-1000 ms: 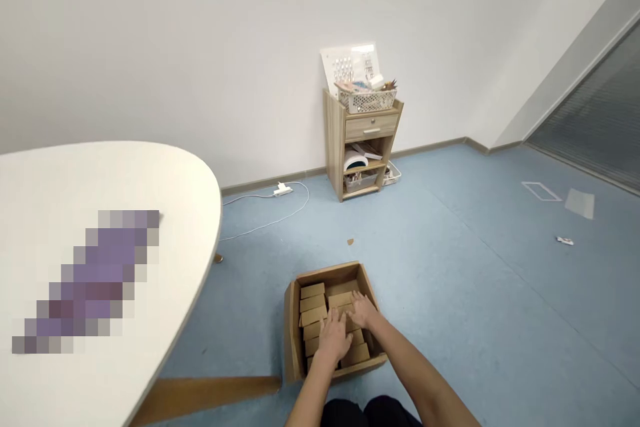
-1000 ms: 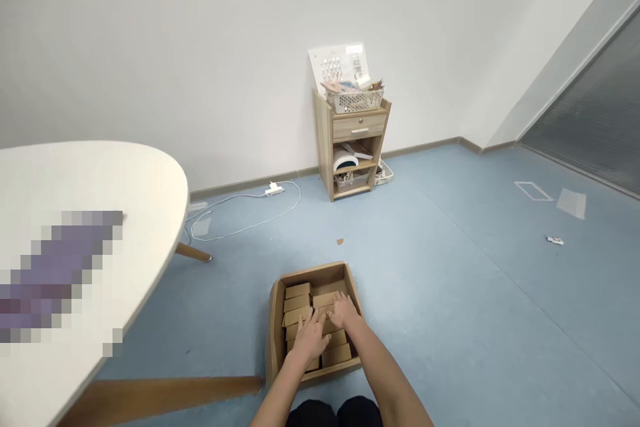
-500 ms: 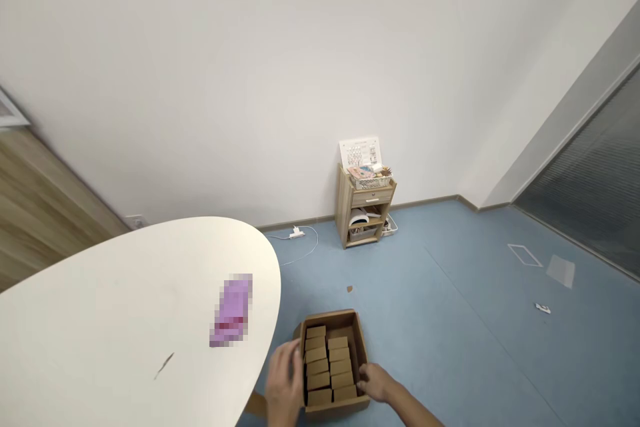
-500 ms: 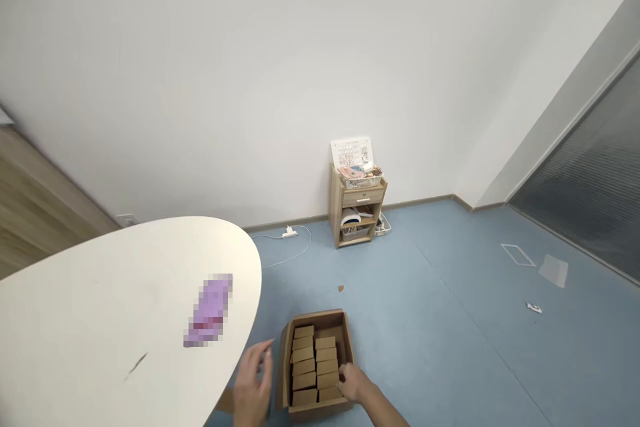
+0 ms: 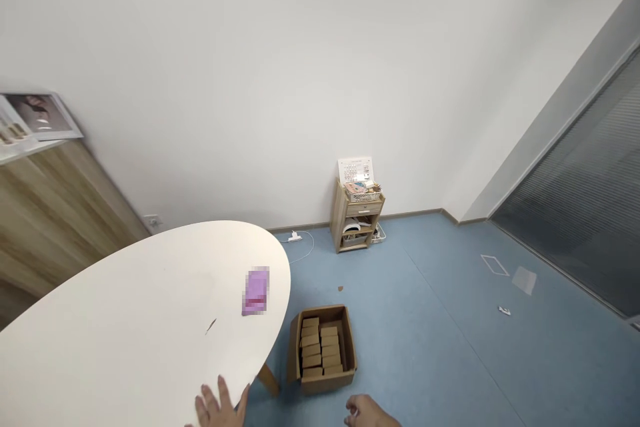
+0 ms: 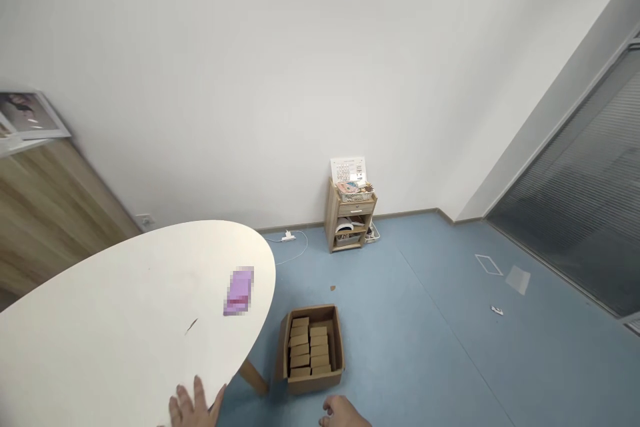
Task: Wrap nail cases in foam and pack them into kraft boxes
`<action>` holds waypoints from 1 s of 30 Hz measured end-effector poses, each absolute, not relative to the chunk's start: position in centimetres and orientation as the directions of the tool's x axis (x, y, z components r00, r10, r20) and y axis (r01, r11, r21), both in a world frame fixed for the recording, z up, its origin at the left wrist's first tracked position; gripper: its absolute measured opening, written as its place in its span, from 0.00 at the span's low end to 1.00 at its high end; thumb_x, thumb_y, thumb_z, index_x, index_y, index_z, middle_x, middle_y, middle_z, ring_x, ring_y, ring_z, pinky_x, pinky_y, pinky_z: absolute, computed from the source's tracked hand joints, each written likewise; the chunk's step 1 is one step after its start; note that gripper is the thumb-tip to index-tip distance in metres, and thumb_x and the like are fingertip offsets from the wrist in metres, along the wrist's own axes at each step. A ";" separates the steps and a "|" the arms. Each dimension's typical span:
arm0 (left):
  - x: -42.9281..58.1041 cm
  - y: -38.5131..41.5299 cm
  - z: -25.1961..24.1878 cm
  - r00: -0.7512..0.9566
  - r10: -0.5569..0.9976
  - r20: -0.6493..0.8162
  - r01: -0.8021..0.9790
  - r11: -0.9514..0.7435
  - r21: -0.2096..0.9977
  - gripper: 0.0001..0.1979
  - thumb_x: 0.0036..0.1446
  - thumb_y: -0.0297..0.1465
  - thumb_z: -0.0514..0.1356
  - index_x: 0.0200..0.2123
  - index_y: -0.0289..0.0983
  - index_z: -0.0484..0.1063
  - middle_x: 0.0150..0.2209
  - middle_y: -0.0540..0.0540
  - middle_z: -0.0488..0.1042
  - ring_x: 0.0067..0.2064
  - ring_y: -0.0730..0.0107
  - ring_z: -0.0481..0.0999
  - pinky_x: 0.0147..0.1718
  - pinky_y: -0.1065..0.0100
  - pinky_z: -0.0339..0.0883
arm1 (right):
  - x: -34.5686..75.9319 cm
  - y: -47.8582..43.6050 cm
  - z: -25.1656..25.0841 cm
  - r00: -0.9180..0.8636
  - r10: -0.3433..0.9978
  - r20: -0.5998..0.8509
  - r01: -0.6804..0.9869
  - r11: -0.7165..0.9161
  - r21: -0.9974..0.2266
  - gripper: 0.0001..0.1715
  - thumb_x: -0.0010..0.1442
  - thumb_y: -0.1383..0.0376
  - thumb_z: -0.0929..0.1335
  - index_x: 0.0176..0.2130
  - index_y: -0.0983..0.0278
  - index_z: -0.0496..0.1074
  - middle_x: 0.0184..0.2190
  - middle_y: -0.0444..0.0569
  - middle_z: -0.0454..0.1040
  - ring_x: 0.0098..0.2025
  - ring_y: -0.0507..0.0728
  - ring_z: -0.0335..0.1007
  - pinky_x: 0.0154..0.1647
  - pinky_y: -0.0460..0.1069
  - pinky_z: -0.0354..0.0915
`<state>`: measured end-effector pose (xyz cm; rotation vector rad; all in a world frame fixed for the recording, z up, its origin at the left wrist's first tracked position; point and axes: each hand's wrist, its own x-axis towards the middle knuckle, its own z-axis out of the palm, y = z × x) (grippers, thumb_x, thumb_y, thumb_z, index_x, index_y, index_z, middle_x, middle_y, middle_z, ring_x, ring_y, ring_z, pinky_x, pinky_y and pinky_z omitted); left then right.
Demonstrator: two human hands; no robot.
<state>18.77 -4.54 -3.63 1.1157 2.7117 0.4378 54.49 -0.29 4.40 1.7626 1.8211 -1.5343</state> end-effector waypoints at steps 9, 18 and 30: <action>15.5 -6.5 -1.4 -0.422 0.818 -0.392 0.875 0.481 0.061 0.40 0.60 0.48 0.44 0.70 0.35 0.42 0.71 0.34 0.32 0.71 0.47 0.34 0.62 0.38 0.35 | 40.2 -2.9 4.2 -0.406 0.777 -0.481 0.753 -0.014 -0.658 0.20 0.54 0.62 0.68 0.47 0.62 0.77 0.45 0.53 0.78 0.48 0.61 0.73 0.48 0.50 0.64; 7.7 -7.9 3.3 0.108 0.774 -0.624 0.979 0.028 0.204 0.49 0.45 0.29 0.52 0.69 0.39 0.32 0.71 0.43 0.27 0.71 0.55 0.30 0.61 0.32 0.35 | 23.7 -4.4 3.6 -0.408 0.865 -0.291 0.698 0.090 -0.710 0.30 0.57 0.66 0.62 0.59 0.66 0.68 0.59 0.55 0.69 0.61 0.60 0.63 0.62 0.51 0.55; -4.3 -13.5 2.4 -0.064 0.931 -0.360 0.791 0.267 0.551 0.29 0.54 0.31 0.51 0.60 0.43 0.65 0.67 0.49 0.56 0.68 0.62 0.56 0.66 0.59 0.48 | 16.9 -5.7 -1.7 -0.634 0.720 -0.281 0.739 0.458 -0.494 0.39 0.53 0.62 0.63 0.64 0.56 0.61 0.68 0.46 0.52 0.70 0.69 0.43 0.69 0.63 0.46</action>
